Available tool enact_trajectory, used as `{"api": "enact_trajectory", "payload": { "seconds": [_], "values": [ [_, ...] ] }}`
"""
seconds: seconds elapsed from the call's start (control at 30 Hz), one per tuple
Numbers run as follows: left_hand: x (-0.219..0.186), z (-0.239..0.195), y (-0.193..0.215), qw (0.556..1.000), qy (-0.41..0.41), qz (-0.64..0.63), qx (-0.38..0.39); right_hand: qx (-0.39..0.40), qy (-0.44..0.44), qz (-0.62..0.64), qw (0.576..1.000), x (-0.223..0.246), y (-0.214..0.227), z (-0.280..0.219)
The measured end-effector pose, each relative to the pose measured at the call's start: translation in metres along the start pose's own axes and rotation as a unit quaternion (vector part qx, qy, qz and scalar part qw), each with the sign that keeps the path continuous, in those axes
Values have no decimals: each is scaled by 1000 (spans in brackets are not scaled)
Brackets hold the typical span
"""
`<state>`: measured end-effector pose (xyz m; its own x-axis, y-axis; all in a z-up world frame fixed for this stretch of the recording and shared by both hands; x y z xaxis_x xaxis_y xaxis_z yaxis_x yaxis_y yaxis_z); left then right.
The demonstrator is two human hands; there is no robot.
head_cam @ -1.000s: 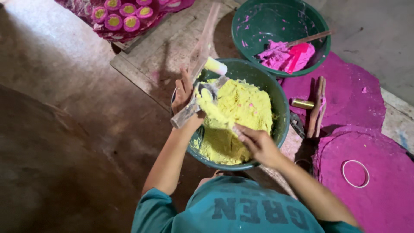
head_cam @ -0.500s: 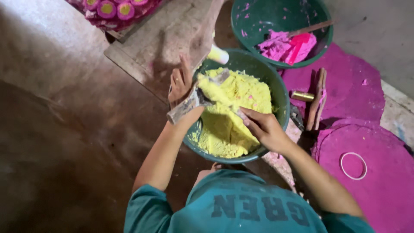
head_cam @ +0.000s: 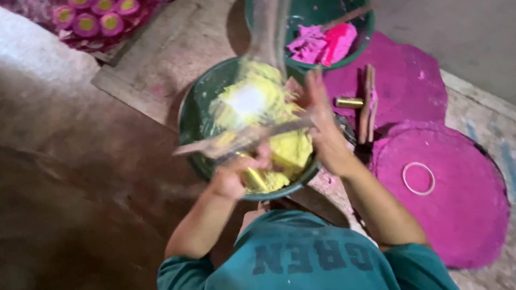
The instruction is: The person arranges pink and yellow circular items on a pink sheet, then uses a wooden press tool to form yellow circles from a yellow paste onto the pink sheet. The person repeatedly scoops paste, presses it into shape, and places the formed circles on the sheet.
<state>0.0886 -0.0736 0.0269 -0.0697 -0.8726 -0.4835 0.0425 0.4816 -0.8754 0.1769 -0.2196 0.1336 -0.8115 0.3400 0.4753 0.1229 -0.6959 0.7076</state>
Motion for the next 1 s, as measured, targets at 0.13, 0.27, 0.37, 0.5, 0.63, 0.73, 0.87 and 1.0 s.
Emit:
{"api": "enact_trajectory", "payload": {
  "seconds": [0.13, 0.27, 0.37, 0.5, 0.63, 0.73, 0.87, 1.0],
  "values": [
    [98, 7, -78, 975, 196, 44, 94, -148, -118, 618, 763, -24, 50, -41],
    [105, 26, -134, 925, 65, 322, 190, -178, -107, 466, 860, -30, 145, -86],
    [121, 33, -154, 802, 78, 563, 183, -74, 19, 312, 947, -8, 189, -122],
    [170, 38, -171, 740, 134, 621, 221, -5, 205, -31, 978, 19, 215, -185],
    [217, 40, -197, 780, 25, 530, 332, 17, 156, 35, 987, 12, 223, -205],
    [274, 48, -199, 742, 51, 585, 322, -4, 86, 26, 996, -10, 232, -216],
    [325, 80, -203, 596, 125, 702, 369, 24, -75, 127, 989, -75, 252, -270],
    [297, 110, -221, 765, 97, 575, 274, 245, -287, 382, 844, -151, 236, -345]
  ]
}}
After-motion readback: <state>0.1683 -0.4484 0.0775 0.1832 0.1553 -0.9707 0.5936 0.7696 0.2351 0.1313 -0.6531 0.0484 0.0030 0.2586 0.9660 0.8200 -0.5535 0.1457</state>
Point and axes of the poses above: each hand's wrist, its own z-axis towards the middle knuckle, its own y-axis out of the back of the hand, x = y × z, the point moved 8 cm from there along z, towards the middle knuckle, and after that the axes turned 8 degrees about -z, right-handed, at the moved point
